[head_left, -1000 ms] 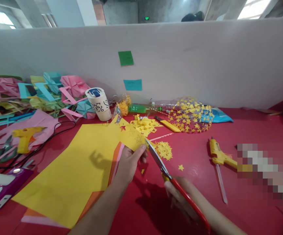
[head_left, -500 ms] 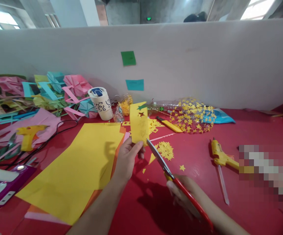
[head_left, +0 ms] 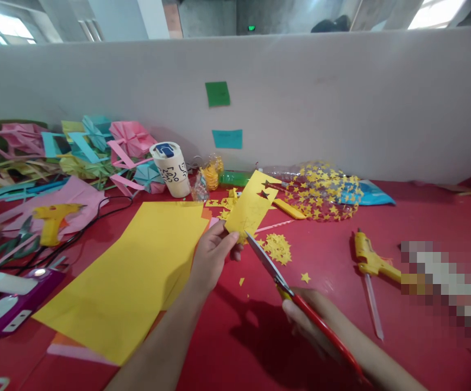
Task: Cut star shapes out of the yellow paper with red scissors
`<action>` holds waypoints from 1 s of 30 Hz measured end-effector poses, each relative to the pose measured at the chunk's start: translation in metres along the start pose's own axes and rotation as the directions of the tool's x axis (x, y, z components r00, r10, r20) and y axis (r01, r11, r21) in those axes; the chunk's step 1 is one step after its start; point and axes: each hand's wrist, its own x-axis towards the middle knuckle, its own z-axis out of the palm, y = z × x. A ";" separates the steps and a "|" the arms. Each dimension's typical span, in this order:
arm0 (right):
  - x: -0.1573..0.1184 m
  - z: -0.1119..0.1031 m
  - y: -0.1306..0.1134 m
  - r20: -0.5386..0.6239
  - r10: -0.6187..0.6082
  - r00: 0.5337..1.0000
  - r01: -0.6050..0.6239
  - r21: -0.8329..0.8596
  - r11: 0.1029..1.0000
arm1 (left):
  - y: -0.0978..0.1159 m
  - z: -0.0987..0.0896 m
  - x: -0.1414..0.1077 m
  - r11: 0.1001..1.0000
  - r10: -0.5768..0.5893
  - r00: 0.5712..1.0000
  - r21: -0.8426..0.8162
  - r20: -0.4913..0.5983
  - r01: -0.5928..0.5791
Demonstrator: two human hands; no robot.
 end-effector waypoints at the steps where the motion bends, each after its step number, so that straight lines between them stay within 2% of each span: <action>1: 0.000 0.000 0.000 0.009 0.014 1.000 -0.014 0.012 1.000 | 0.000 0.000 0.000 1.000 -0.003 1.000 0.003 0.001 0.003; 6: -0.001 0.004 0.001 0.005 0.090 0.996 -0.090 0.069 0.994 | 0.001 0.001 -0.001 1.000 -0.023 1.000 0.008 0.021 0.023; 10: -0.002 0.003 -0.001 -0.031 0.074 0.997 -0.073 0.046 0.996 | 0.001 0.003 -0.003 0.998 -0.069 0.995 0.000 0.076 0.069; 16: 0.000 0.000 0.000 -0.040 -0.011 0.999 0.007 -0.107 0.994 | 0.002 0.004 -0.001 0.996 -0.083 0.996 -0.031 -0.015 0.083; 25: -0.002 -0.001 -0.001 0.066 0.009 0.998 -0.005 -0.059 0.998 | 0.009 0.000 -0.003 0.984 -0.023 1.000 0.179 0.006 0.022; 30: -0.003 -0.004 -0.002 0.103 -0.018 0.995 0.023 -0.048 0.999 | 0.011 -0.005 0.000 0.973 -0.030 0.999 0.230 0.038 0.021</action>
